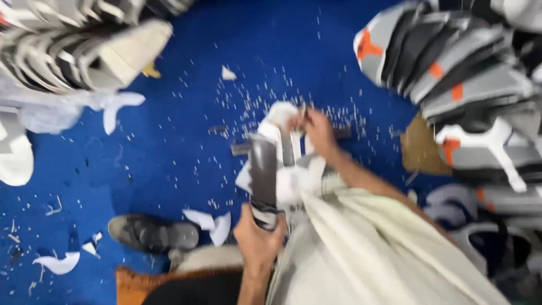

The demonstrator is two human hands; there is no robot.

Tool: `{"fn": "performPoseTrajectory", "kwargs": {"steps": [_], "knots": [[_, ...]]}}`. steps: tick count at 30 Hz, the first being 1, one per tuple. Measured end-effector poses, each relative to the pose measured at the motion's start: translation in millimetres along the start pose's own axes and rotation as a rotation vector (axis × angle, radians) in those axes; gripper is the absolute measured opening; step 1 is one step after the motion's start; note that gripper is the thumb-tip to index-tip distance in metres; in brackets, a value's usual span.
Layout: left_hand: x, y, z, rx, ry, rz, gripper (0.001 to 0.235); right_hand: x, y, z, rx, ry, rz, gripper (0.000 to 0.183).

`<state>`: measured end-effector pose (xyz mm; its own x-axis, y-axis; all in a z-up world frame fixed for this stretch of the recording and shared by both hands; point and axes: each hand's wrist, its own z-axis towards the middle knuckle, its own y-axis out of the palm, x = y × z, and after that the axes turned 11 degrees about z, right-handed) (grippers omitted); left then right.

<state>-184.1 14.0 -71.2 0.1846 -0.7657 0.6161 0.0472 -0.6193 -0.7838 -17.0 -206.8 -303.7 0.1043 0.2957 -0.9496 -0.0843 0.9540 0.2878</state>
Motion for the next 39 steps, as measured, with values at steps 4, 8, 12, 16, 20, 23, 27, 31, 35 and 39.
{"fn": "performPoseTrajectory", "kwargs": {"steps": [4, 8, 12, 16, 20, 23, 27, 31, 35, 39], "knots": [[26.9, -37.9, 1.4, 0.191, 0.122, -0.199, 0.039, -41.2, 20.3, 15.7, 0.088, 0.275, 0.186, 0.013], [-4.3, 16.7, 29.1, 0.232, 0.282, -0.177, 0.043, -87.1, 41.3, 12.9, -0.031, -0.058, -0.472, 0.017], [-22.6, 15.4, 4.2, -0.029, 0.024, -0.001, 0.049, -56.8, 16.2, 4.8, -0.299, -0.51, -0.809, 0.024], [-13.1, -27.6, -16.2, -0.005, -0.135, -0.056, 0.038, -72.3, 18.5, 17.7, 0.231, 0.173, 0.316, 0.009], [-4.8, -48.9, -19.3, 0.133, -0.131, -0.123, 0.04, -86.3, 64.2, 9.9, -0.153, 0.376, 0.15, 0.012], [6.9, -74.5, -37.3, 0.145, -0.169, -0.15, 0.042, -63.3, 83.2, -16.4, -0.297, 0.463, 0.11, 0.009], [25.7, -93.7, -34.8, 0.244, -0.037, -0.236, 0.045, -54.3, 81.9, -15.4, -0.3, 0.489, 0.035, 0.011], [7.9, -67.1, -35.7, 0.367, 0.249, -0.555, 0.044, -66.1, 84.3, -19.6, -0.329, 0.406, 0.006, 0.011], [-52.1, -0.9, -33.5, -0.01, -0.016, -0.128, 0.043, -86.0, 81.7, -28.5, -0.522, 0.104, -0.461, 0.02], [-34.5, -21.8, -31.1, -0.16, -0.241, -0.021, 0.04, 13.0, 48.6, -32.6, -0.424, 0.183, -0.336, 0.023]]}}
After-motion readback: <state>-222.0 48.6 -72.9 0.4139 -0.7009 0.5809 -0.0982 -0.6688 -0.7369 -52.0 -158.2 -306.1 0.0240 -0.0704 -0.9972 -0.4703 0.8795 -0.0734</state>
